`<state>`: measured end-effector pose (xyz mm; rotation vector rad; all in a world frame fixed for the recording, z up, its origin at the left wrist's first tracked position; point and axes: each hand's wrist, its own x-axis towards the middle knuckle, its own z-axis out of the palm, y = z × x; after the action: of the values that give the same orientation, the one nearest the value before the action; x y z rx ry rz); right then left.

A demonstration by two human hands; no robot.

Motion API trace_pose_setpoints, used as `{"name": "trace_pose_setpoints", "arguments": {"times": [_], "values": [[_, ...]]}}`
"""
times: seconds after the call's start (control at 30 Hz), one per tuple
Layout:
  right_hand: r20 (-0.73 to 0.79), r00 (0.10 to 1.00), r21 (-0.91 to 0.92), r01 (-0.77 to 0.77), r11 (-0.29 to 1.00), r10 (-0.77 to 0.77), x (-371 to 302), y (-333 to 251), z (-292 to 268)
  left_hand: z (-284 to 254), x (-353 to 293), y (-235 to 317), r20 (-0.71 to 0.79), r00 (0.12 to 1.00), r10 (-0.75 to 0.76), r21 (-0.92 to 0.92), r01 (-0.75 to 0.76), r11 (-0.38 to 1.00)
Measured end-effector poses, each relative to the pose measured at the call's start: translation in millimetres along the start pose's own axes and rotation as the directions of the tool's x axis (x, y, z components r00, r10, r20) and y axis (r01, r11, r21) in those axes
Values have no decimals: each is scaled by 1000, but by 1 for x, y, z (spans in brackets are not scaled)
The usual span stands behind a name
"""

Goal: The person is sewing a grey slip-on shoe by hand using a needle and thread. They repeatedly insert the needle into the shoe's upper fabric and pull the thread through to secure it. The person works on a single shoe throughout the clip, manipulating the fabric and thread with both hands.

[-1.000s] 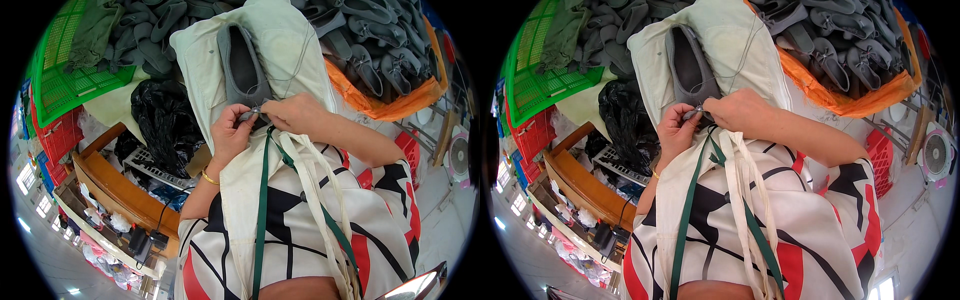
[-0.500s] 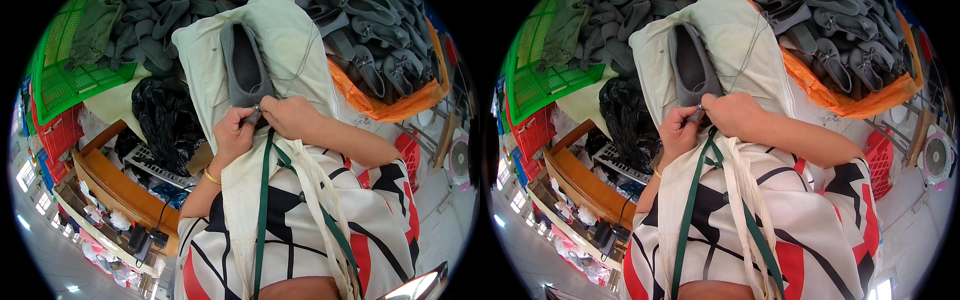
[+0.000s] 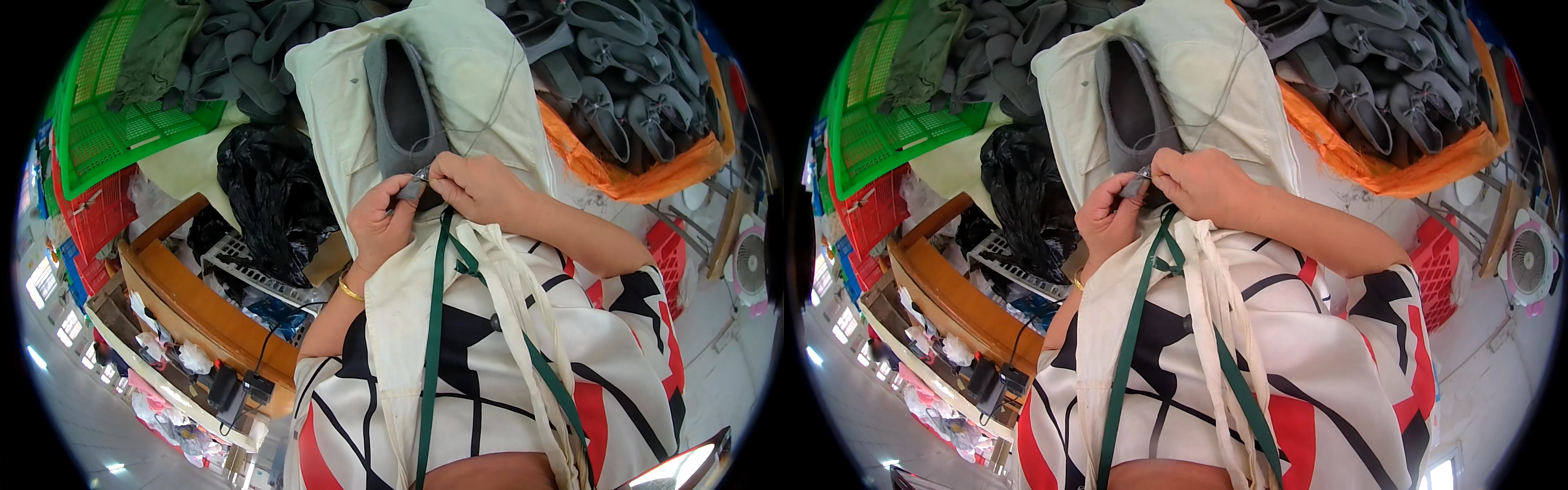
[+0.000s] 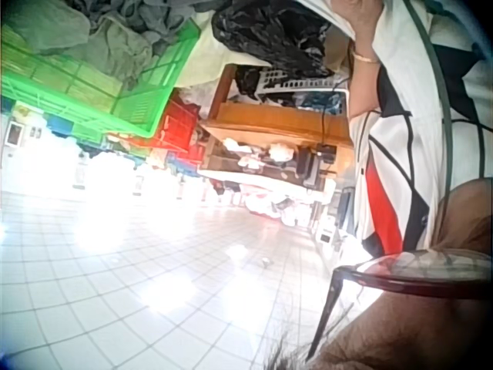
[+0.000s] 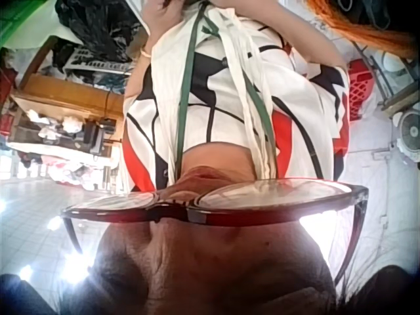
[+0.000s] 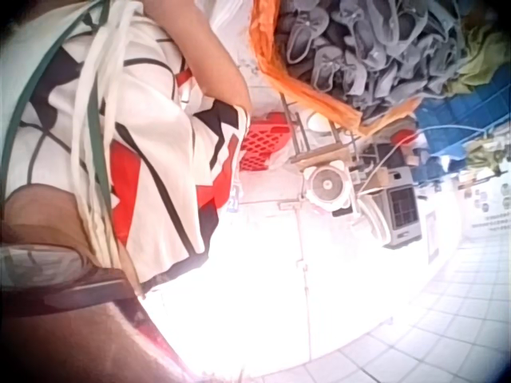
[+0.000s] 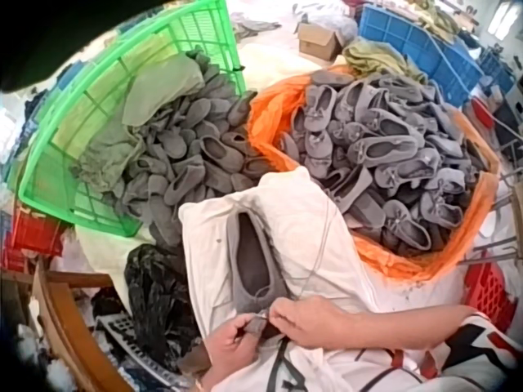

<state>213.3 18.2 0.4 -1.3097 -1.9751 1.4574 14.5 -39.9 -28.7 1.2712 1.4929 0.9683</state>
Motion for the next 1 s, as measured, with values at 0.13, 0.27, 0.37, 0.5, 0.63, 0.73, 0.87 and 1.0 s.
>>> {"name": "trace_pose_setpoints", "arguments": {"times": [0.13, 0.27, 0.37, 0.5, 0.63, 0.73, 0.87, 1.0], "values": [[-10, 1000, -21, 19, 1000, -19, 0, 2, 2, -1, 1, 0, 9, 1000, 0, -23, 0, 1000], [-15, 999, -15, 34, 999, -34, 1, 5, 4, -1, 2, -2, 9, 999, 38, -15, -38, 999], [-37, 999, -11, -34, 999, 34, 1, 5, 7, 0, 4, 1, 18, 997, 81, 10, -81, 997], [-47, 993, 67, -108, 992, 112, 6, -1, 7, -1, 7, 2, 66, 982, 178, 61, -182, 981], [-35, 993, 74, -111, 991, 114, 16, -7, 10, 0, 9, -1, 53, 966, 255, 92, -259, 962], [65, 992, 77, -111, 991, 106, 22, -7, -8, -1, 13, 4, 94, 964, 249, 164, -261, 951], [-104, 993, -170, 45, 984, -63, 37, -7, -43, -2, 13, 2, 70, 957, 281, 167, -289, 943], [-143, 972, -363, 125, 923, -188, 41, -15, -50, -1, 17, 4, 88, 927, 366, 185, -376, 908]]}}
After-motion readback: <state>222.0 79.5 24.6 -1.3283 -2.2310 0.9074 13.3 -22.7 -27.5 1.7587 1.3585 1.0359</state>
